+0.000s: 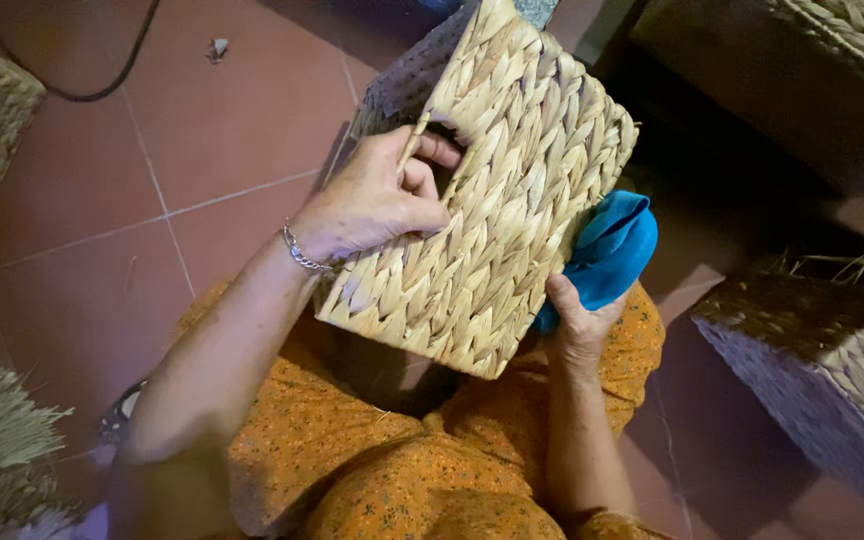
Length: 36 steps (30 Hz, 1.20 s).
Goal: The person sits on the floor and wipes a woven water-hyacinth basket with a blue cloth, rotating the basket to clean its sides, top, interior and handle cutout, then continues wiping the outer surfaces.
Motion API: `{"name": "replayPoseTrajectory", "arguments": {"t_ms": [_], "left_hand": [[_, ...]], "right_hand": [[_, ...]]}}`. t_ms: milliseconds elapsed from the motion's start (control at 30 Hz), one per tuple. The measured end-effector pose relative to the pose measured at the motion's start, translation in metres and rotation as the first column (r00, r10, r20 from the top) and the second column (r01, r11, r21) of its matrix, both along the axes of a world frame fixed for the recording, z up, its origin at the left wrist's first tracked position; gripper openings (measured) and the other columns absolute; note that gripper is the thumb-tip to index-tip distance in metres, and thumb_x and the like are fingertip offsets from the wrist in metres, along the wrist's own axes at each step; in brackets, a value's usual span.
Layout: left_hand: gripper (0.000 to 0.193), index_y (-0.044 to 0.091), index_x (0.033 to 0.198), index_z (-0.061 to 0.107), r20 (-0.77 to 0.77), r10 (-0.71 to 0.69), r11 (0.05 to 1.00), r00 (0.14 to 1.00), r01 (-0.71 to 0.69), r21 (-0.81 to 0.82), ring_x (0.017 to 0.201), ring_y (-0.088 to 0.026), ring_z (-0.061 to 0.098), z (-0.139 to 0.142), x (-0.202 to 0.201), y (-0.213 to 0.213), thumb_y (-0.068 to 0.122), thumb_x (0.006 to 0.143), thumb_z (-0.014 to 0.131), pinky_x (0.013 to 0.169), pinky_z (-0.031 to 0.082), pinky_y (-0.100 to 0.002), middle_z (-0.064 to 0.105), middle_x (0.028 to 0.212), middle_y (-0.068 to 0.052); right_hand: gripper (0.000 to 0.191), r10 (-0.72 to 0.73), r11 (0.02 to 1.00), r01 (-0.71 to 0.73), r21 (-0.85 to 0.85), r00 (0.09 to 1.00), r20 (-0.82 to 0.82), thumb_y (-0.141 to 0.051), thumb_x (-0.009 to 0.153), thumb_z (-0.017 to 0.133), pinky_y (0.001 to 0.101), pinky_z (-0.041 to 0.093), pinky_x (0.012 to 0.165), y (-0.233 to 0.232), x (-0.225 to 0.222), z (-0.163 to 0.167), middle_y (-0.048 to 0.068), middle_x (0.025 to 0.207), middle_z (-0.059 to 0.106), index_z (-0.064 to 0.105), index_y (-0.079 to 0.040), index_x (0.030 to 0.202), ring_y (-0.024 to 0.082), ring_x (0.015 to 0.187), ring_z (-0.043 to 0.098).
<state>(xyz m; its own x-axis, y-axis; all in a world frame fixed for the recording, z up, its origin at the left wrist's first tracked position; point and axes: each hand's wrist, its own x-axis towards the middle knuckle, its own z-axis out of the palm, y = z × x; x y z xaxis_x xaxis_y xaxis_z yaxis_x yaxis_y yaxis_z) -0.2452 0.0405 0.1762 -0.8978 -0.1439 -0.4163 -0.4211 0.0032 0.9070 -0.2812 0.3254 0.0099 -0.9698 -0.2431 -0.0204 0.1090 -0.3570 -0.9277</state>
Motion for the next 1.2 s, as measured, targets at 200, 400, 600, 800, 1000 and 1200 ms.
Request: {"name": "replayPoseTrajectory", "arguments": {"t_ms": [200,400,600,800,1000,1200], "left_hand": [[0.052,0.006,0.128,0.052,0.003,-0.050,0.998,0.999,0.050,-0.041,0.054,-0.007,0.061,-0.011,-0.001,-0.012,0.003,0.080,0.073,0.047,0.050,-0.024,0.068,0.067,-0.003],[0.012,0.001,0.092,0.075,-0.099,0.071,0.995,0.993,-0.063,0.080,0.068,-0.008,0.067,-0.032,-0.008,-0.021,0.013,0.096,0.074,0.062,0.058,-0.023,0.072,0.081,-0.005],[0.015,0.008,0.097,0.067,-0.012,0.091,0.996,0.996,-0.091,0.004,0.061,-0.008,0.068,-0.029,-0.002,-0.024,0.018,0.088,0.075,0.055,0.058,-0.024,0.073,0.077,-0.004],[0.014,0.004,0.100,0.072,-0.150,0.031,0.999,0.988,-0.025,0.042,0.070,-0.005,0.067,-0.033,-0.001,-0.023,0.015,0.094,0.076,0.063,0.057,-0.021,0.073,0.083,-0.002],[0.013,0.000,0.099,0.069,-0.026,0.049,0.998,0.998,-0.048,0.028,0.065,-0.009,0.066,-0.036,-0.001,-0.023,0.013,0.095,0.073,0.058,0.057,-0.024,0.070,0.080,-0.006],[0.022,-0.001,0.111,0.060,-0.074,0.085,0.996,0.994,-0.083,0.025,0.078,-0.013,0.072,-0.014,0.000,-0.016,0.012,0.095,0.068,0.067,0.065,-0.027,0.069,0.094,-0.008]], "right_hand": [[0.080,0.004,1.000,-0.004,0.010,0.999,-0.038,-0.009,0.087,0.083,0.0406,0.045,0.117,-0.003,-0.003,-0.005,0.011,0.145,0.056,0.040,-0.004,0.154,0.024,0.130,0.057],[0.078,0.002,1.000,-0.002,0.012,0.999,-0.042,-0.008,0.087,0.083,0.0398,0.045,0.118,-0.007,0.000,-0.002,0.010,0.146,0.055,0.040,-0.004,0.153,0.023,0.132,0.056],[0.079,0.002,1.000,-0.002,-0.004,1.000,0.004,-0.009,0.086,0.083,0.0403,0.046,0.116,-0.009,0.003,0.004,0.010,0.144,0.056,0.040,-0.005,0.152,0.024,0.130,0.057],[0.080,0.004,1.000,-0.004,-0.002,1.000,-0.009,-0.011,0.086,0.084,0.0406,0.046,0.116,-0.008,0.003,0.001,0.010,0.144,0.056,0.039,-0.005,0.152,0.024,0.130,0.057],[0.082,-0.012,1.000,0.013,0.029,0.999,-0.032,-0.011,0.085,0.085,0.0406,0.045,0.117,-0.007,0.002,-0.003,0.011,0.145,0.055,0.038,-0.005,0.153,0.024,0.131,0.056],[0.084,-0.005,0.999,0.005,0.031,1.000,-0.006,-0.007,0.085,0.083,0.0412,0.043,0.119,-0.009,0.002,0.001,0.011,0.147,0.052,0.037,-0.004,0.155,0.025,0.134,0.054]]}}
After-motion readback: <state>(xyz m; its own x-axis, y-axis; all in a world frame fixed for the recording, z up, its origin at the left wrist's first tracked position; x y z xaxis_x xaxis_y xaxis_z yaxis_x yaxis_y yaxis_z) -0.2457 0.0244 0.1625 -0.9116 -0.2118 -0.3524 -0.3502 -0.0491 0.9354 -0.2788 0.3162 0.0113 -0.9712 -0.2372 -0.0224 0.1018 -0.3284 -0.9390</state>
